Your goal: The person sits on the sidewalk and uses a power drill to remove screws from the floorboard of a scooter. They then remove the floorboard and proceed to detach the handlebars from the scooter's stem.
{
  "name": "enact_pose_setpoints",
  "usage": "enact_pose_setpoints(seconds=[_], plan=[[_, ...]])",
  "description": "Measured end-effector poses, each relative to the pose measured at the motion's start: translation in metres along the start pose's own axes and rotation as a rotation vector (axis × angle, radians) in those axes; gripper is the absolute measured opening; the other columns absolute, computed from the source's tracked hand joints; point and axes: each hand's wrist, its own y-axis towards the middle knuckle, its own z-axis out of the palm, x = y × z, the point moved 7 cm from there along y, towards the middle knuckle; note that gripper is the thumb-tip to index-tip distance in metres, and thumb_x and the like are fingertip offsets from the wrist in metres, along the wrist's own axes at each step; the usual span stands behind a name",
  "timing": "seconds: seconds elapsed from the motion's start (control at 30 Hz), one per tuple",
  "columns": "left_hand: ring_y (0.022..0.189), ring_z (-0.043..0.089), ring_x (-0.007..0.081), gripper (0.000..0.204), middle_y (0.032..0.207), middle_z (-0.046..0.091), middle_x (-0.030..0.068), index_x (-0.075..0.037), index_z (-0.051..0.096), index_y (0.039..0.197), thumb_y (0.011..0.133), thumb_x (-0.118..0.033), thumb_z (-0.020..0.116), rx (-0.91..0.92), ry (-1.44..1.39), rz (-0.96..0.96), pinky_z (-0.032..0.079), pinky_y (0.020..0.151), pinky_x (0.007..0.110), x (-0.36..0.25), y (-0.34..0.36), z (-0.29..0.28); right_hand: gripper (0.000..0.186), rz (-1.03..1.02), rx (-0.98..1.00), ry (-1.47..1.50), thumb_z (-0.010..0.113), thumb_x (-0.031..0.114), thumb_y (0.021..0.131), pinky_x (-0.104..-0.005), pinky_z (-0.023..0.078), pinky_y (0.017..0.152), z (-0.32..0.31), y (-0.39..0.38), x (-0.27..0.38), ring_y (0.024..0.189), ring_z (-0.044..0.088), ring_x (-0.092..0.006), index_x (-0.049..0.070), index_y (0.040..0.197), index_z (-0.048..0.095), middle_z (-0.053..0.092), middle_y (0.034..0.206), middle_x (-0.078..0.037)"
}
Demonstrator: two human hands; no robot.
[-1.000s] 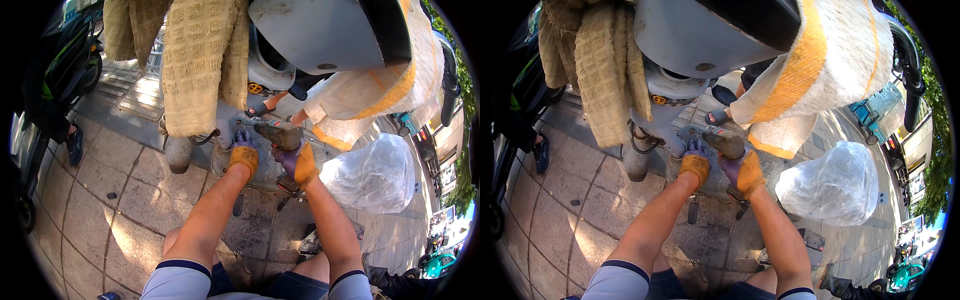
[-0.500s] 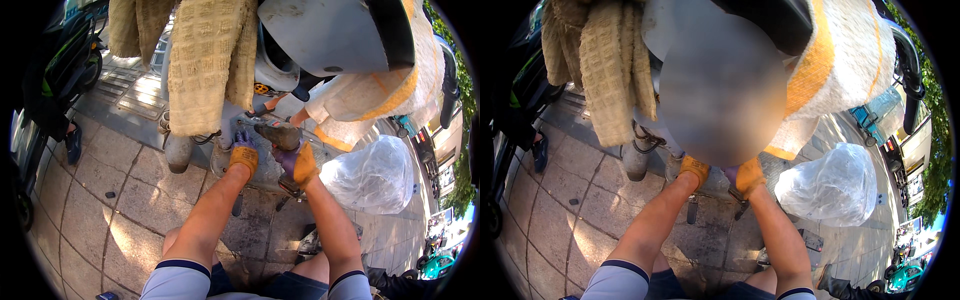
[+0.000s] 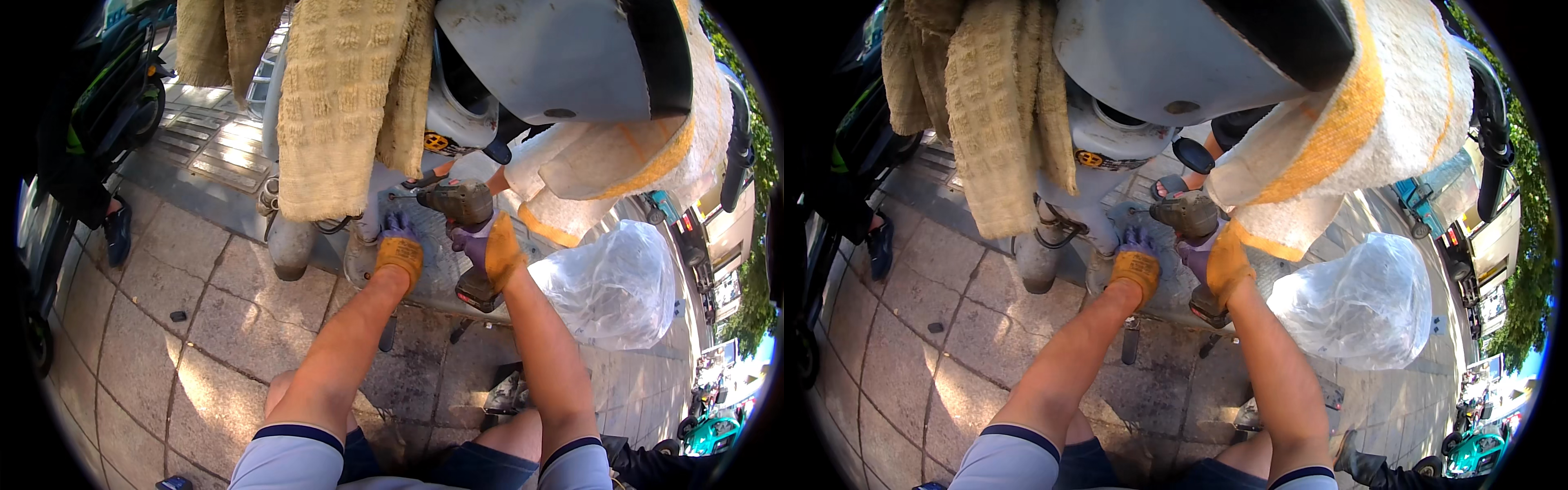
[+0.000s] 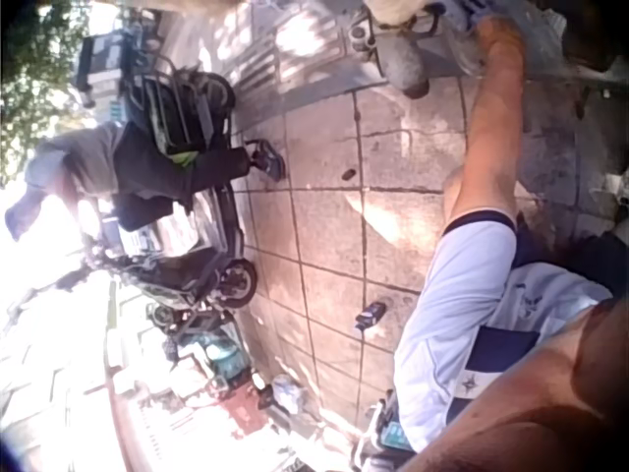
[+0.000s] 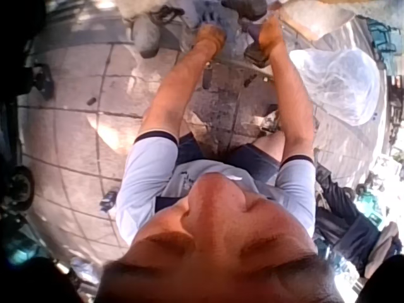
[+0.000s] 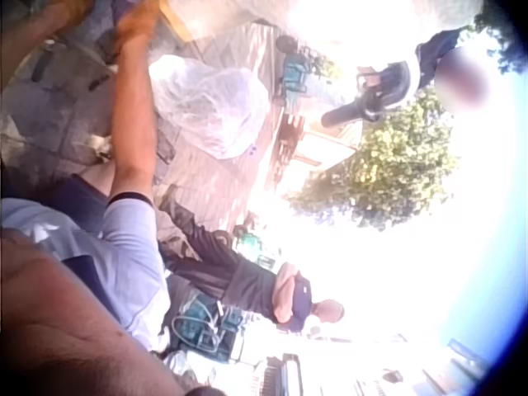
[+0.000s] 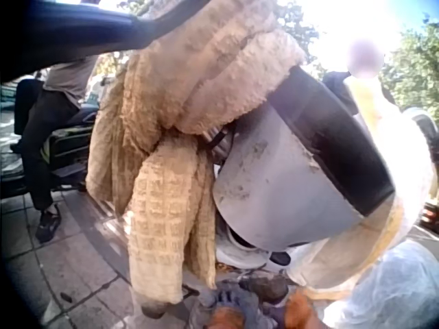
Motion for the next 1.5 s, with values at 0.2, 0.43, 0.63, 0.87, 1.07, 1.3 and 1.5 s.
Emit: enact_pose_setpoints(seconds=[0.2, 0.43, 0.63, 0.87, 1.07, 1.3, 1.5], plan=[[0.152, 0.032, 0.0403, 0.063, 0.167, 0.031, 0.0201, -0.003, 0.047, 0.153, 0.099, -0.033, 0.057, -0.033, -0.037, -0.046, 0.039, 0.116, 0.044, 0.008, 0.007, 0.003, 0.018, -0.035, 0.067, -0.251, 0.073, 0.006, 0.081, -0.0294, 0.051, 0.056, -0.008, 0.045, 0.025, 0.062, 0.06, -0.012, 0.0, 0.098, 0.072, 0.068, 0.076, -0.004], [0.154, 0.029, 0.0381, 0.066, 0.168, 0.028, 0.0196, -0.003, 0.045, 0.155, 0.099, -0.036, 0.056, 0.018, -0.149, -0.08, 0.036, 0.119, 0.042, 0.013, 0.008, 0.007, 0.021, 0.159, 0.225, -0.259, 0.075, 0.016, 0.077, -0.0303, 0.049, 0.055, -0.005, 0.057, 0.095, 0.058, 0.06, -0.0122, 0.0, 0.091, 0.074, 0.066, 0.07, -0.004], [0.155, 0.027, 0.0393, 0.066, 0.17, 0.024, 0.0206, -0.003, 0.039, 0.158, 0.102, -0.033, 0.052, 0.022, -0.06, -0.049, 0.031, 0.122, 0.043, 0.016, 0.005, 0.01, 0.021, -0.075, 0.216, -0.492, 0.076, 0.017, 0.078, -0.0318, 0.051, 0.061, -0.004, 0.043, 0.105, 0.063, 0.063, -0.0144, 0.005, 0.094, 0.076, 0.07, 0.073, -0.007], [0.156, 0.025, 0.0391, 0.059, 0.17, 0.022, 0.0204, -0.004, 0.036, 0.16, 0.105, -0.025, 0.043, 0.067, 0.006, 0.024, 0.033, 0.121, 0.044, -0.006, -0.007, -0.025, 0.022, -0.022, 0.212, -0.43, 0.075, 0.014, 0.08, -0.0316, 0.051, 0.066, -0.023, 0.051, 0.085, 0.073, 0.066, -0.0165, 0.007, 0.102, 0.075, 0.073, 0.078, -0.008], [0.156, 0.025, 0.0395, 0.059, 0.17, 0.021, 0.0198, -0.005, 0.036, 0.16, 0.105, -0.025, 0.044, 0.093, -0.018, -0.047, 0.034, 0.121, 0.045, 0.022, -0.009, -0.012, 0.028, 0.28, 0.544, -0.236, 0.075, 0.013, 0.082, -0.0306, 0.05, 0.062, -0.009, 0.065, 0.093, 0.071, 0.064, -0.0126, 0.007, 0.11, 0.073, 0.072, 0.082, -0.004], [0.155, 0.026, 0.0406, 0.06, 0.169, 0.024, 0.0217, -0.002, 0.041, 0.157, 0.104, -0.029, 0.047, 0.067, 0.002, 0.015, 0.032, 0.121, 0.046, 0.007, -0.004, -0.003, 0.023, 0.484, 0.227, -0.06, 0.073, 0.023, 0.091, -0.0333, 0.046, 0.06, -0.013, 0.087, -0.028, 0.073, 0.065, -0.0169, 0.016, 0.111, 0.063, 0.068, 0.092, -0.003], [0.155, 0.026, 0.042, 0.06, 0.168, 0.025, 0.024, -0.001, 0.041, 0.157, 0.104, -0.029, 0.047, 0.033, 0.034, 0.028, 0.029, 0.123, 0.048, 0.005, -0.007, -0.005, 0.018, 0.733, 0.164, 0.447, 0.072, 0.03, 0.092, -0.034, 0.044, 0.06, -0.018, 0.064, -0.061, 0.072, 0.063, -0.0199, 0.019, 0.1, 0.06, 0.064, 0.086, -0.004]])
